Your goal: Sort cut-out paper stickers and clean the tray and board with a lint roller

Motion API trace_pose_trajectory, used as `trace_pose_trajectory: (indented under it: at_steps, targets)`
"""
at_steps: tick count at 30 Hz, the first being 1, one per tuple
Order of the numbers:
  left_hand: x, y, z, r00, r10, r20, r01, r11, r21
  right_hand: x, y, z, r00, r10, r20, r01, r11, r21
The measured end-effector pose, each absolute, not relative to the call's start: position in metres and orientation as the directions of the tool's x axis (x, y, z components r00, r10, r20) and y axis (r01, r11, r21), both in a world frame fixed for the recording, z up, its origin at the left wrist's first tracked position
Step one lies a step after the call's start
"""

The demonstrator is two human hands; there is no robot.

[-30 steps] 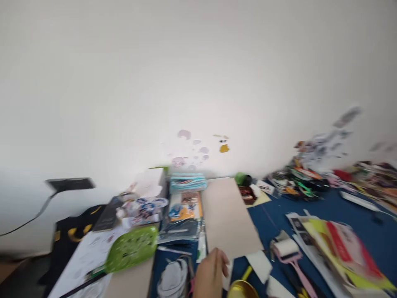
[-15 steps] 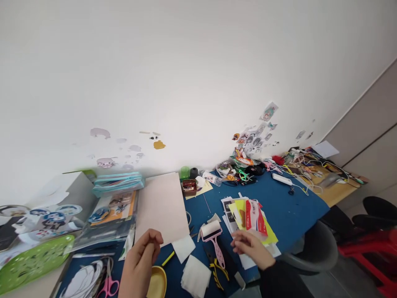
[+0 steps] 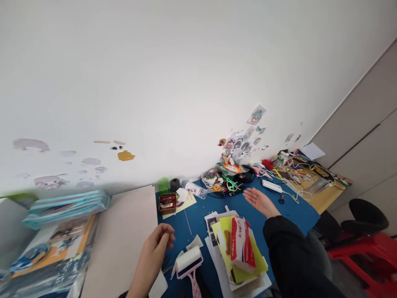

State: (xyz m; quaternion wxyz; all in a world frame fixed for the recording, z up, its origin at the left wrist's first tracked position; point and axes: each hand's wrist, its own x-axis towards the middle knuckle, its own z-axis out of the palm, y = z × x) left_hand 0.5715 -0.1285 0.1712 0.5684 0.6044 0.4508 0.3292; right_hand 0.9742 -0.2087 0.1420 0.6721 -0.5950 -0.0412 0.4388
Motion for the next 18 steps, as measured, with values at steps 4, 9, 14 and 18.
trace_pose_trajectory:
  at_steps: [4,9,14,18]
  targets:
    - [0.661,-0.107,0.125,0.456,0.875,-0.161,0.245,0.050,0.968,1.031,-0.160,0.107,0.591,0.596,-0.544,-0.586,-0.146,-0.797]
    - [0.781,-0.082,0.049,0.423,0.885,-0.197,0.289,0.074,0.954,1.087,-0.092,0.060,0.558,0.597,-0.576,-0.616,-0.167,-0.770]
    - [0.883,-0.057,0.000,0.422,0.890,-0.174,0.334,0.026,0.942,1.122,-0.051,0.026,0.566,0.611,-0.554,-0.630,-0.113,-0.768]
    - [0.952,-0.033,-0.013,0.418,0.906,-0.061,0.334,-0.091,0.938,1.135,-0.039,0.005,0.612,0.601,-0.515,-0.615,-0.047,-0.787]
